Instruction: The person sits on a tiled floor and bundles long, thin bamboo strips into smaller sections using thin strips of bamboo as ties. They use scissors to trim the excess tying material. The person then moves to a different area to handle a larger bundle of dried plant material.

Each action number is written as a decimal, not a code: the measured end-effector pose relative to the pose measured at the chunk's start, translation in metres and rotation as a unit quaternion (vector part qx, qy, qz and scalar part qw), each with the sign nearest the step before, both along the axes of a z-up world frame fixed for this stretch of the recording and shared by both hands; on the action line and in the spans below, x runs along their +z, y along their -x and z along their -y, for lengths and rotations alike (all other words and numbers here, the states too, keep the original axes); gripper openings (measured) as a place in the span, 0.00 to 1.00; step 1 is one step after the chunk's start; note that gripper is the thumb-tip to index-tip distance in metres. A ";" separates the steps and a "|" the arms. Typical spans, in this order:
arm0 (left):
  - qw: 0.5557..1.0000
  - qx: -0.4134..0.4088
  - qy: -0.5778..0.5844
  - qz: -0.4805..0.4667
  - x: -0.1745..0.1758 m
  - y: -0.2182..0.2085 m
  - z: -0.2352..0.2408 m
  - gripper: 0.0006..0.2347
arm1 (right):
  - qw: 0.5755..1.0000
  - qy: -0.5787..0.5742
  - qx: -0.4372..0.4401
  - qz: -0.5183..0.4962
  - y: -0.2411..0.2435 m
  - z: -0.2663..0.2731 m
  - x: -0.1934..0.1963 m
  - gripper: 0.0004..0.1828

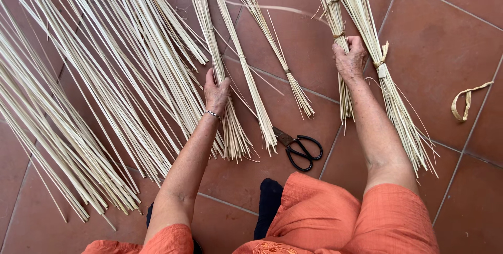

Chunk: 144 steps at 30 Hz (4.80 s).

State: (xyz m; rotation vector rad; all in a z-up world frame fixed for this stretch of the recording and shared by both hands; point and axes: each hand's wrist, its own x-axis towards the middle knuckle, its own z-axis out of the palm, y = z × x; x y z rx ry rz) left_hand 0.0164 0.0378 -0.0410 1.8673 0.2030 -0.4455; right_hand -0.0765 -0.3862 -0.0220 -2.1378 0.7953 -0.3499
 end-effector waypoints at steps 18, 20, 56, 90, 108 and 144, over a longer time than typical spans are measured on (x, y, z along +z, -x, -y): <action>0.926 -0.037 0.354 0.126 0.158 -0.104 0.055 0.21 | 0.990 0.040 0.129 0.035 0.094 -0.070 0.095 0.17; 0.907 -0.028 0.404 0.117 0.161 -0.117 0.056 0.22 | 0.989 0.019 0.142 0.040 0.097 -0.074 0.092 0.16; 0.872 0.224 0.328 0.288 0.158 -0.168 -0.168 0.07 | 0.990 0.068 0.120 0.029 0.102 -0.042 0.075 0.13; 0.880 0.079 0.467 0.047 0.181 -0.174 -0.056 0.09 | 0.983 0.041 0.168 0.061 0.095 -0.069 0.107 0.12; 0.873 0.246 0.386 0.168 0.179 -0.209 -0.147 0.06 | 0.990 -0.023 0.142 0.003 0.098 -0.031 0.096 0.14; 0.872 0.345 0.302 0.171 0.173 -0.169 -0.395 0.21 | 0.810 -0.193 0.545 -0.099 0.026 -0.273 0.161 0.54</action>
